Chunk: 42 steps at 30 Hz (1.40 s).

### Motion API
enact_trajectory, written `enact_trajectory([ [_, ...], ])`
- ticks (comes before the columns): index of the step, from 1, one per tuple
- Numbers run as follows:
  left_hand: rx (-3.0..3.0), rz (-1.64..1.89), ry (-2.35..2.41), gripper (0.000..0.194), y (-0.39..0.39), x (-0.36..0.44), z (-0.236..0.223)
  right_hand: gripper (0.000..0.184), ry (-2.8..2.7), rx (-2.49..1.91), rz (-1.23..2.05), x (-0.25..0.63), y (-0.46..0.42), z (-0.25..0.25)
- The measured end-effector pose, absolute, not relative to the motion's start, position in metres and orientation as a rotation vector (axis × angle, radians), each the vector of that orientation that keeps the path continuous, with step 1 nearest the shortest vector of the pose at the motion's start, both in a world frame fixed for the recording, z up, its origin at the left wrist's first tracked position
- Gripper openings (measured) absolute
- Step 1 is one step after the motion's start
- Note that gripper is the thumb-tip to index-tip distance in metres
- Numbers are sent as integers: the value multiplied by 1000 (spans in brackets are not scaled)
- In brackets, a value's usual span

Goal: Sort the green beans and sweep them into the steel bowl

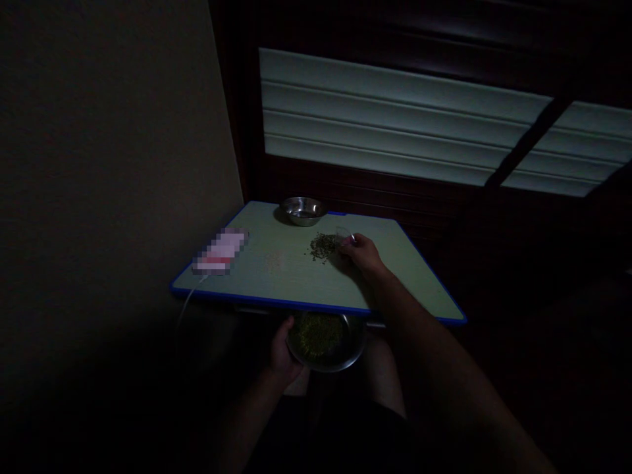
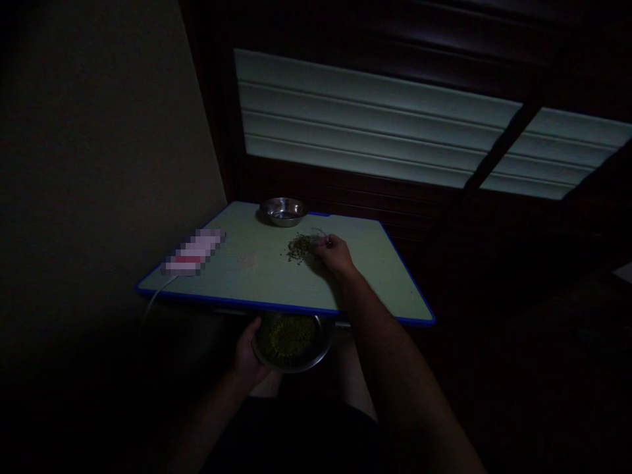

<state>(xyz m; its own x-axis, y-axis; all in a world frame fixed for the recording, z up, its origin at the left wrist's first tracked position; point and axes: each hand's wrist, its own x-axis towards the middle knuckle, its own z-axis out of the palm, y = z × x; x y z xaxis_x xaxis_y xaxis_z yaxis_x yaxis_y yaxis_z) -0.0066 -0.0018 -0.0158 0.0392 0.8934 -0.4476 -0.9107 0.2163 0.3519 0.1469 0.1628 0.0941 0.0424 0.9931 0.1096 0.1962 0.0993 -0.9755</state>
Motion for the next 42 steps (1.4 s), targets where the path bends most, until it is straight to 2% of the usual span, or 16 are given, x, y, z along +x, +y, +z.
enact_trajectory([
  [10,6,1394,714,23,-2,-11,-16,14,-1497,-1231,761,155,168,76],
  [21,19,1401,683,24,-2,-12,-21,20,-1736,-1399,440,155,163,75],
  [42,46,1382,702,30,-2,-12,-17,18,-1764,-1384,483,154,163,76],
])
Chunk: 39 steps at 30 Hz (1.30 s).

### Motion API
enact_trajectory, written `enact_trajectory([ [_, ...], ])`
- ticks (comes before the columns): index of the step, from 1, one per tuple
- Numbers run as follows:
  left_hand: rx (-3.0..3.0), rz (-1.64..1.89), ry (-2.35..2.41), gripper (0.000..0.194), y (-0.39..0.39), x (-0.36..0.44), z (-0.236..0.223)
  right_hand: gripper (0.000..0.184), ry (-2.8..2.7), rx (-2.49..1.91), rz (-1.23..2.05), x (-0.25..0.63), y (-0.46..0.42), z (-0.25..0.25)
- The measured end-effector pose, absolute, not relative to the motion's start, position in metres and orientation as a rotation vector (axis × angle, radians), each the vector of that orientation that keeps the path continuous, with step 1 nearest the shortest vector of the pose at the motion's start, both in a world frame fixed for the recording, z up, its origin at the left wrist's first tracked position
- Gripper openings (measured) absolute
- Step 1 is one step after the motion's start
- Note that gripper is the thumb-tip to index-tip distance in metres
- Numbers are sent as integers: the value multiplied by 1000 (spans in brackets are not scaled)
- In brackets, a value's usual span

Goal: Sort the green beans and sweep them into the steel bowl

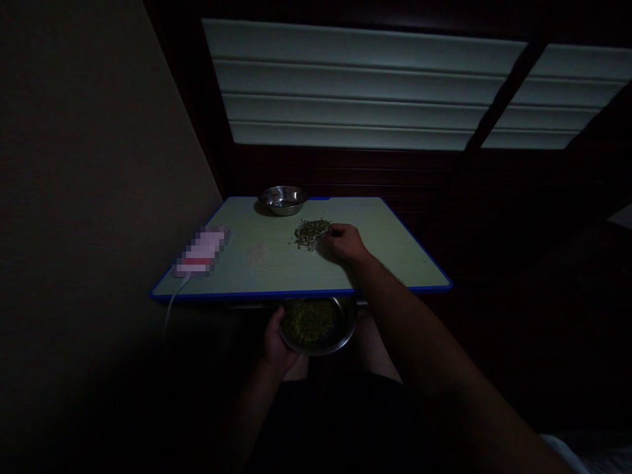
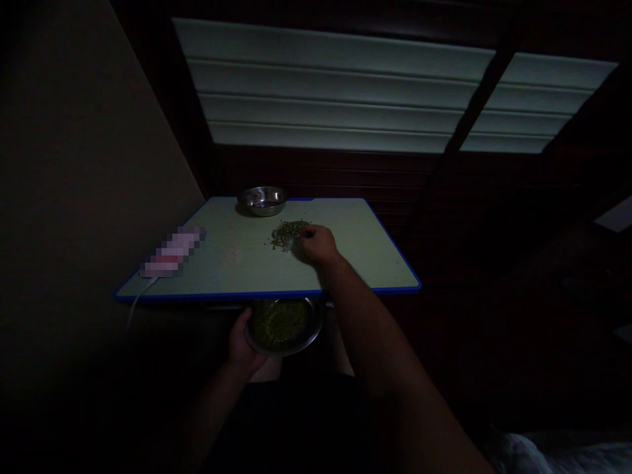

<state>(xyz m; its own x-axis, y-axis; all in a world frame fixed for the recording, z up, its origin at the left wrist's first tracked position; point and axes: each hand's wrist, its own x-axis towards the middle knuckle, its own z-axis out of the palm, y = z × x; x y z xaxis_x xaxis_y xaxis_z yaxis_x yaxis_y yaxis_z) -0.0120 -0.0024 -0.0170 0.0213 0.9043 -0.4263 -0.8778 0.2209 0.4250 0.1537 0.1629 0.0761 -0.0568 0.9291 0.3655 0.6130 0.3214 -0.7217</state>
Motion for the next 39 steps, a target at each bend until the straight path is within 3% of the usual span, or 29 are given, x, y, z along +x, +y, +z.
enact_trajectory([
  [19,48,1366,665,28,-1,-12,-17,18,-1775,-1307,581,153,167,69],
  [39,39,1376,734,26,-2,-10,-8,20,-1675,-1695,331,165,155,84],
])
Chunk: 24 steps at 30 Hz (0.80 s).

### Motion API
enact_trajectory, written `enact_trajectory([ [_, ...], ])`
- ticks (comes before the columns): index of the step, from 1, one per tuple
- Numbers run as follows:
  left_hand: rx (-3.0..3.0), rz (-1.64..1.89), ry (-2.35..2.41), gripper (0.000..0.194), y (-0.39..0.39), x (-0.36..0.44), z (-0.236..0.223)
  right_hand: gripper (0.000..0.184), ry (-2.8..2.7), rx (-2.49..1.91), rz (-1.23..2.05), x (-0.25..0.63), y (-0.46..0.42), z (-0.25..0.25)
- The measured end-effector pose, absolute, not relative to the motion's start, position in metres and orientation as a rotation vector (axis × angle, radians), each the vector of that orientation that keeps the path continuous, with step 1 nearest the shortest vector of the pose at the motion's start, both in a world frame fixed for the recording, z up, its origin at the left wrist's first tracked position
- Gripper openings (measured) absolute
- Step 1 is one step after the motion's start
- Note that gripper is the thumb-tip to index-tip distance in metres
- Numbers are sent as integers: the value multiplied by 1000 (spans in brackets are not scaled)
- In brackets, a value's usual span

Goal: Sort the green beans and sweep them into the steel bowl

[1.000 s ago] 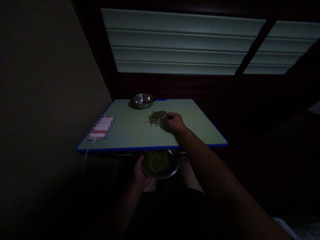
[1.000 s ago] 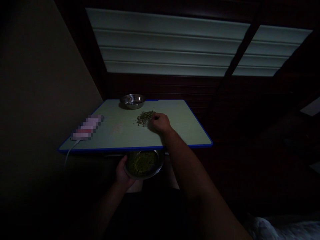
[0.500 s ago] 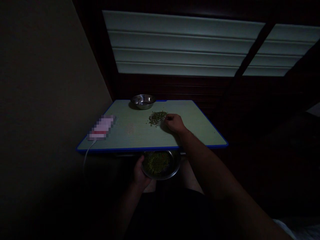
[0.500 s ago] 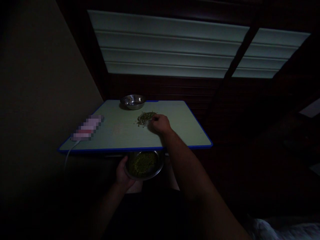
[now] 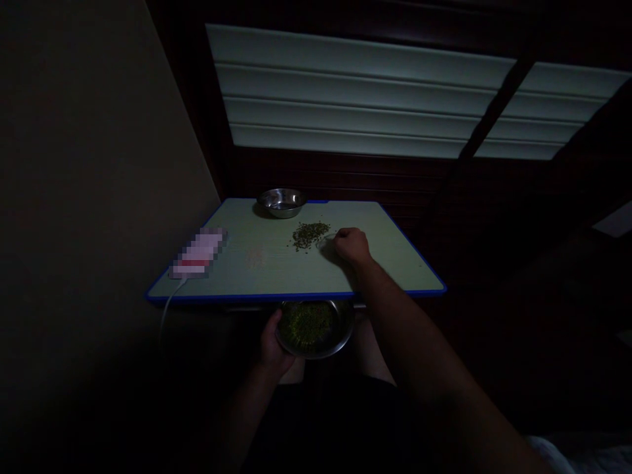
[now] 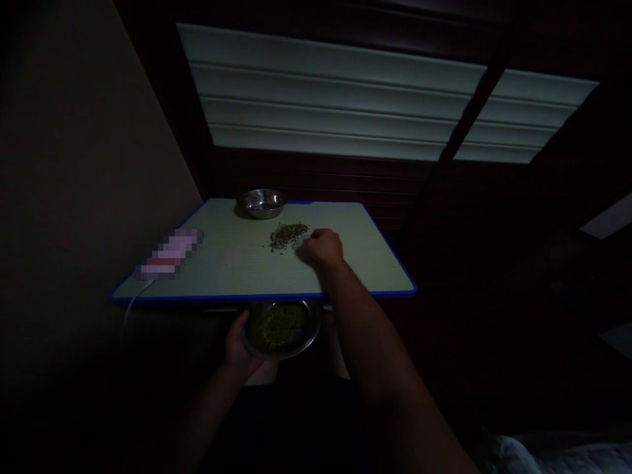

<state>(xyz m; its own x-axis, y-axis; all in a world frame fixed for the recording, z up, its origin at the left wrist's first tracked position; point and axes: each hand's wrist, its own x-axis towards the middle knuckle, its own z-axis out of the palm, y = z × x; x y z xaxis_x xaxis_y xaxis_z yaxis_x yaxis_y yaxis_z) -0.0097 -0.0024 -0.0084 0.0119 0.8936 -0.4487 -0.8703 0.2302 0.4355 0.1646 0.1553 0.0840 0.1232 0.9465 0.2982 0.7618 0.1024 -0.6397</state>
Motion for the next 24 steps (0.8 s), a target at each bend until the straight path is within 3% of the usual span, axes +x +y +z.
enact_trajectory([
  [7,30,1373,729,25,-2,-10,-12,18,-1788,-1517,508,162,159,76],
  [24,39,1370,700,24,-2,-12,-18,19,-1721,-1602,411,159,153,83],
])
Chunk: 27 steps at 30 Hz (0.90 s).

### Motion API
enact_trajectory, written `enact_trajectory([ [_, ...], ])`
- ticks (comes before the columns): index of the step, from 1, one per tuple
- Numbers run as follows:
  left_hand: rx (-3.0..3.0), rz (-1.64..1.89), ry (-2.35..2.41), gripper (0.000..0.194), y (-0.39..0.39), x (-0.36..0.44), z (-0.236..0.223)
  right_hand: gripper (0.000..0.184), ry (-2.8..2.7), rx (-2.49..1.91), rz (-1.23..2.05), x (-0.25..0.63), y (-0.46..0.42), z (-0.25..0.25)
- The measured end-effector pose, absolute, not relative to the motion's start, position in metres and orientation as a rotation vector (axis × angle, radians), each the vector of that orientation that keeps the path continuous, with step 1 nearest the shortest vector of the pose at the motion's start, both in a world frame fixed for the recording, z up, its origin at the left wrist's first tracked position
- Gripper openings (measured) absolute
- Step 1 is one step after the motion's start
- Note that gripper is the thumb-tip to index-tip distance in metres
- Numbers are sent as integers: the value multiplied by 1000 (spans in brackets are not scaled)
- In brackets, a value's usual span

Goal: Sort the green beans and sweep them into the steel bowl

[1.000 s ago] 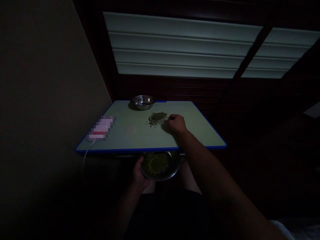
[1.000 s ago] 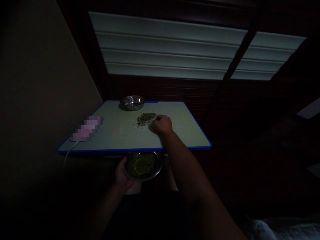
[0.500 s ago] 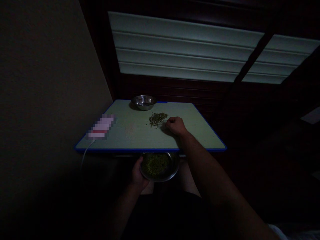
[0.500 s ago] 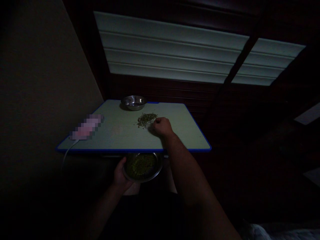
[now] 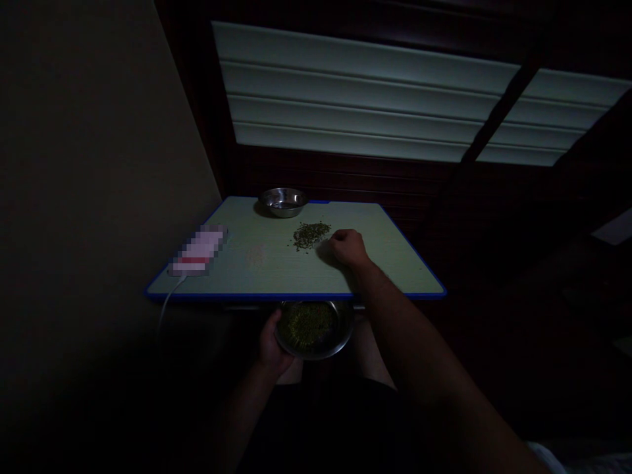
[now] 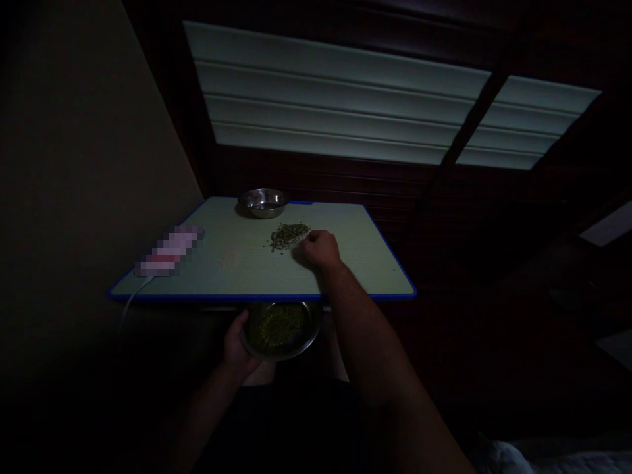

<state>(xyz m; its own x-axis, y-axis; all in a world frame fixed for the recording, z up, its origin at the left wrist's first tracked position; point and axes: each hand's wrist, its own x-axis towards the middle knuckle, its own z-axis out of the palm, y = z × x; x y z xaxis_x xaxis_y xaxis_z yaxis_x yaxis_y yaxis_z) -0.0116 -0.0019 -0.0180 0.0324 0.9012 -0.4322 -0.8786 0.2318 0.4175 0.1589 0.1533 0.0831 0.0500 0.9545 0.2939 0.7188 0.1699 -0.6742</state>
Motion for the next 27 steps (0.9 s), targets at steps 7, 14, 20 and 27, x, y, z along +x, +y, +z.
enact_trajectory([
  [7,36,1378,697,24,-2,-11,-17,19,-1799,-1476,411,160,156,78],
  [14,37,1379,691,24,-3,-10,-15,20,-1803,-1394,463,160,160,74],
  [20,26,1380,696,23,-3,-11,-16,21,-1842,-1329,487,159,159,73],
  [27,23,1361,685,24,-3,-12,-17,21,-1835,-1307,514,160,161,71],
])
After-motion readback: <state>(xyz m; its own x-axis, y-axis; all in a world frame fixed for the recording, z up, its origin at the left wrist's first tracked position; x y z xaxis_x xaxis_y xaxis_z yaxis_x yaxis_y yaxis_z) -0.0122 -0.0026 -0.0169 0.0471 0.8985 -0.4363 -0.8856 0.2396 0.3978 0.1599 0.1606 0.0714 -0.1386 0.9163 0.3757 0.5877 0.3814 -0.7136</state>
